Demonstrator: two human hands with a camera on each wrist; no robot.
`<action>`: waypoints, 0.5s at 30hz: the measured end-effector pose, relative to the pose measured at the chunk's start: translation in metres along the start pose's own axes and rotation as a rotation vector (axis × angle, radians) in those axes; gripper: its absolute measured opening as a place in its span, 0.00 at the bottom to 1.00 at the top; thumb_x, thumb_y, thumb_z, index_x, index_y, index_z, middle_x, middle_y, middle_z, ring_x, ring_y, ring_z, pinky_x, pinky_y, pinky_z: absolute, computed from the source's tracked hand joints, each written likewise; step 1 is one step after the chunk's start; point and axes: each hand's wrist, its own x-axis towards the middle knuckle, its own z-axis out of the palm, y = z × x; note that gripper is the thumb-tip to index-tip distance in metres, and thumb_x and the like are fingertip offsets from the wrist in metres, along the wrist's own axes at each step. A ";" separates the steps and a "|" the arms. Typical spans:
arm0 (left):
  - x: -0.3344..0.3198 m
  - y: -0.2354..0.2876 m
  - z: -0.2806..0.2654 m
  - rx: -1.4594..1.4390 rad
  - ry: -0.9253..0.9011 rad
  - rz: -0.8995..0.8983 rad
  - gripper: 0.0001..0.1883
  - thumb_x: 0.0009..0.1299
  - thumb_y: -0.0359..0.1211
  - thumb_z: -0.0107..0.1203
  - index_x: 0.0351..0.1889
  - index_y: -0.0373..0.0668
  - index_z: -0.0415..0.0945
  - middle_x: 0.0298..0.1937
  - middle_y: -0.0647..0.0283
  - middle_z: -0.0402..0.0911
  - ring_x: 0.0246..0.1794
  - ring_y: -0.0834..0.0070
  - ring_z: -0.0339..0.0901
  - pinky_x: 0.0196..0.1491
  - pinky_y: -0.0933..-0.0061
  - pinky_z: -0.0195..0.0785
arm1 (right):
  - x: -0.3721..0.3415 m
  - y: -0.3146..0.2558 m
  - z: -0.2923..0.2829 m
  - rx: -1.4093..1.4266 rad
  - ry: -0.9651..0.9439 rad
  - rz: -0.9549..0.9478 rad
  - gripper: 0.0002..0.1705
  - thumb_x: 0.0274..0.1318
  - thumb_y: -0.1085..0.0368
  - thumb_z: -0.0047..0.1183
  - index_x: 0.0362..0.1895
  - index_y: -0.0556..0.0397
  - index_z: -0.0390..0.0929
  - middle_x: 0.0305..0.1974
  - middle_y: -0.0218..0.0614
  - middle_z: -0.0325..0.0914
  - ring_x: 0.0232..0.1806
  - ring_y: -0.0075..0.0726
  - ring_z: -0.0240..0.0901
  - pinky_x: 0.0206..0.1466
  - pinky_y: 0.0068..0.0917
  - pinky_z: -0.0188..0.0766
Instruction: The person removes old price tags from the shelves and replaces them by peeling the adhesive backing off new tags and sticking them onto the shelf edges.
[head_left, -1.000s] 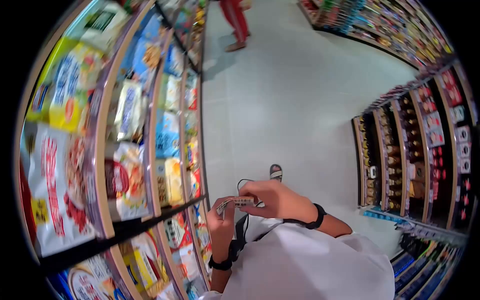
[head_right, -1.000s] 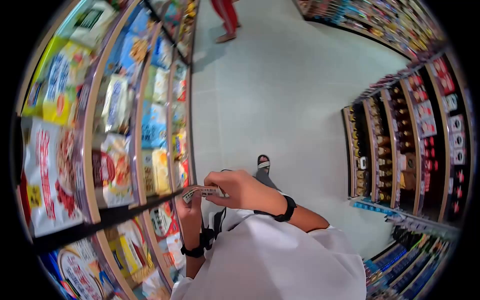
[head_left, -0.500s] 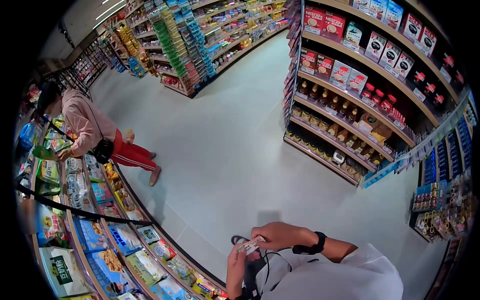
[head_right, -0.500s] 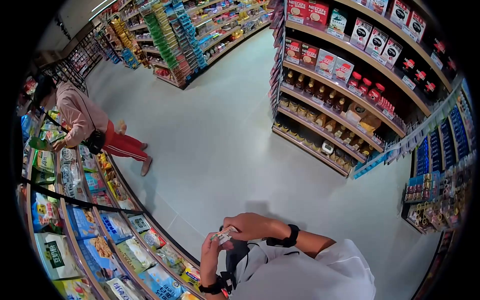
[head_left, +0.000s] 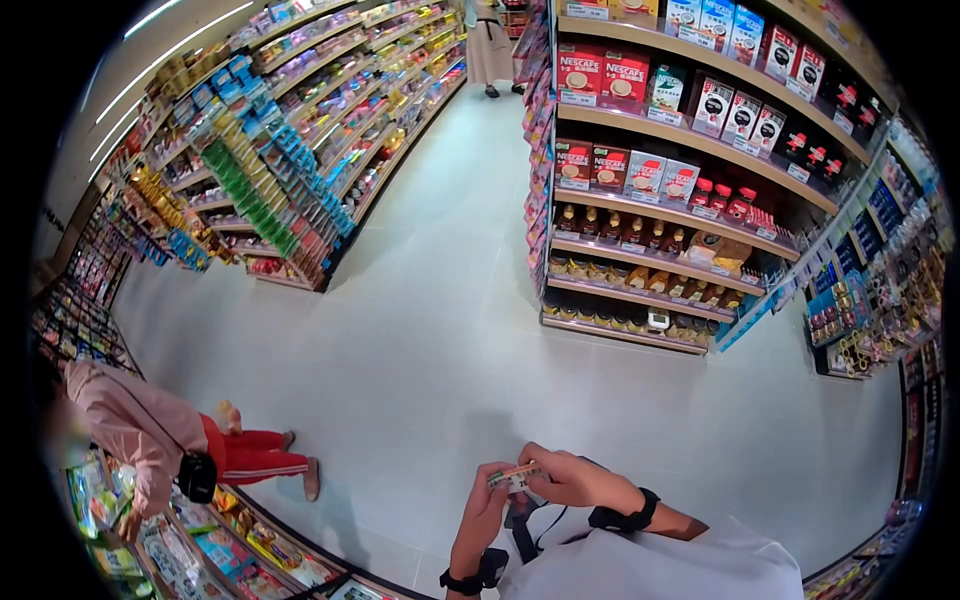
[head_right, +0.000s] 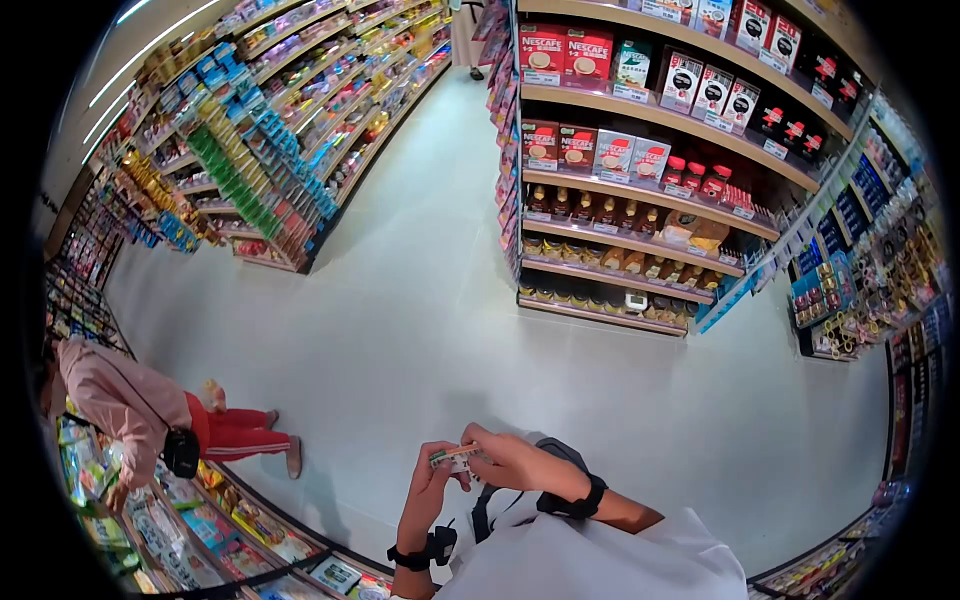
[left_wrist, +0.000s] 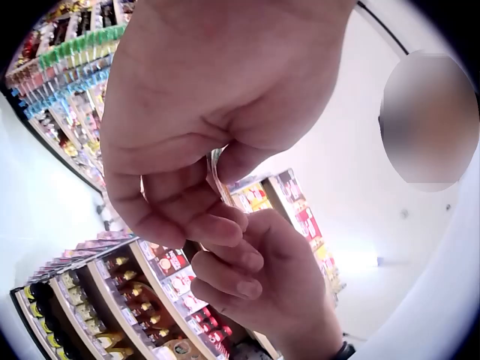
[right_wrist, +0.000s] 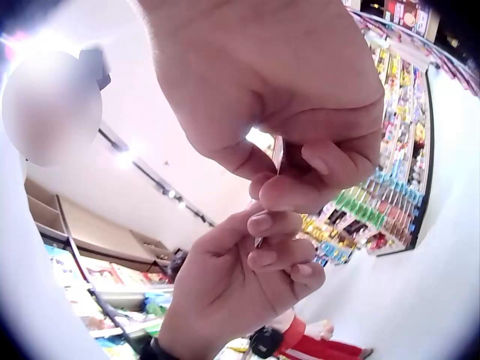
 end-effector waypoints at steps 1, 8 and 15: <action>0.014 0.010 -0.010 0.020 -0.044 -0.029 0.11 0.82 0.29 0.38 0.58 0.37 0.64 0.37 0.59 0.77 0.36 0.75 0.77 0.43 0.72 0.73 | 0.008 -0.002 0.001 0.027 0.078 -0.041 0.10 0.64 0.69 0.46 0.48 0.55 0.65 0.27 0.40 0.73 0.25 0.35 0.67 0.29 0.33 0.64; 0.119 0.046 -0.025 0.242 -0.326 0.018 0.13 0.81 0.31 0.41 0.61 0.41 0.64 0.32 0.65 0.77 0.29 0.82 0.73 0.32 0.79 0.67 | 0.049 -0.007 -0.035 0.008 0.350 0.023 0.09 0.67 0.68 0.44 0.48 0.56 0.62 0.33 0.43 0.79 0.31 0.38 0.75 0.35 0.34 0.71; 0.181 0.099 0.001 0.507 -0.429 0.025 0.17 0.78 0.30 0.45 0.63 0.41 0.60 0.33 0.61 0.77 0.29 0.75 0.74 0.34 0.73 0.67 | 0.068 -0.020 -0.092 0.143 0.474 0.083 0.09 0.67 0.67 0.42 0.48 0.55 0.63 0.30 0.32 0.73 0.30 0.24 0.69 0.33 0.25 0.67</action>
